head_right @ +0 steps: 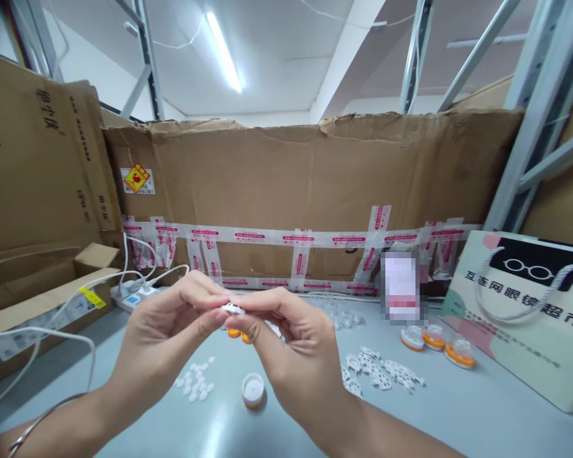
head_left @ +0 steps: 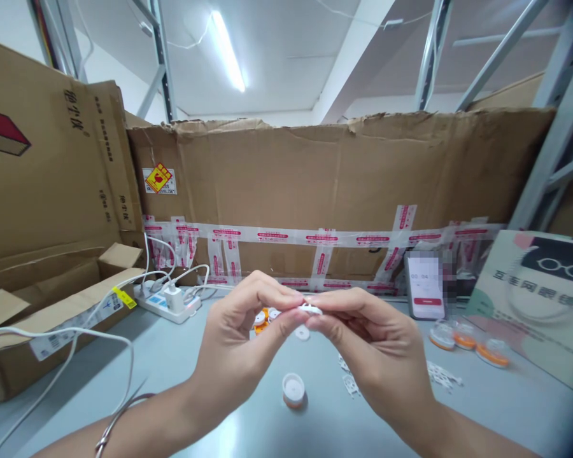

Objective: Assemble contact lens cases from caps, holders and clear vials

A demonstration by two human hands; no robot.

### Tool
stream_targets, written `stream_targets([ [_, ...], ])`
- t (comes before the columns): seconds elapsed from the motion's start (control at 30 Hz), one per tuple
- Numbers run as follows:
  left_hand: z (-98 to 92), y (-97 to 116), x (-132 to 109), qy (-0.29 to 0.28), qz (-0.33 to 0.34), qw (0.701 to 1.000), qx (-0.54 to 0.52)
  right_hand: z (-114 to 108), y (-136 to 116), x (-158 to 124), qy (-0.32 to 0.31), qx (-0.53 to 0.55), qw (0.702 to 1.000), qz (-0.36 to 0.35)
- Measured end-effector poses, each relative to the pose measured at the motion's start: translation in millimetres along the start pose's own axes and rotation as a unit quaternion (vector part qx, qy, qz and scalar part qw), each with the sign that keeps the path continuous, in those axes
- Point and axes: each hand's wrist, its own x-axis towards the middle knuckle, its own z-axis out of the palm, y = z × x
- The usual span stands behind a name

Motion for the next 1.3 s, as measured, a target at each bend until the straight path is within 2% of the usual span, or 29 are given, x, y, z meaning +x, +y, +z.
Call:
stream_targets([
  [0.1,3.8,-2,-3,0.014,-0.014,1.0,-0.01,1,0,0,0.005,0.003,1.0,0.008],
  [0.23,3.5,-6,-4,0.007,0.002,1.0,0.013,-1,2,5,-0.017,0.067,0.993,0.092],
  [0.3,-0.1,-10,-1,-0.022,0.007,1.0,0.021,-3,5,9,-0.035,0.117,0.982,0.143],
  [0.4,-8.5,-18,8,-0.1,0.023,0.995,0.013,-5,8,14,-0.066,0.179,0.962,0.194],
  [0.5,-16.8,-26,17,-0.159,0.038,0.986,-0.009,-6,9,16,-0.093,0.202,0.953,0.206],
  [0.57,-20.3,-29,21,-0.171,0.046,0.984,-0.009,-7,10,17,-0.104,0.199,0.953,0.203],
  [0.73,-22.1,-31,23,-0.175,0.041,0.984,0.006,-8,14,16,-0.111,0.182,0.957,0.196],
  [0.87,-23.5,-31,24,-0.175,0.04,0.983,-0.026,-12,15,21,-0.146,0.135,0.959,0.203],
  [0.97,-27.4,-30,25,-0.156,0.036,0.987,-0.031,-28,25,32,-0.173,0.027,0.962,0.208],
  [1.03,-30.1,-29,26,-0.141,0.029,0.989,-0.022,-46,39,40,-0.195,-0.096,0.955,0.202],
  [1.07,-31.2,-29,27,-0.137,0.026,0.99,-0.017,-57,48,43,-0.222,-0.168,0.938,0.207],
  [1.1,-31.9,-28,27,-0.135,0.025,0.99,-0.012,-68,57,44,-0.267,-0.249,0.903,0.226],
  [1.17,-32.3,-28,27,-0.139,0.029,0.99,-0.004,-90,77,43,-0.337,-0.43,0.797,0.256],
  [1.23,-31.5,-28,26,-0.149,0.035,0.988,0.002,-106,94,39,-0.35,-0.475,0.759,0.274],
  [1.3,-30.1,-27,25,-0.159,0.041,0.986,0.009,-116,106,35,-0.351,-0.491,0.745,0.285],
])
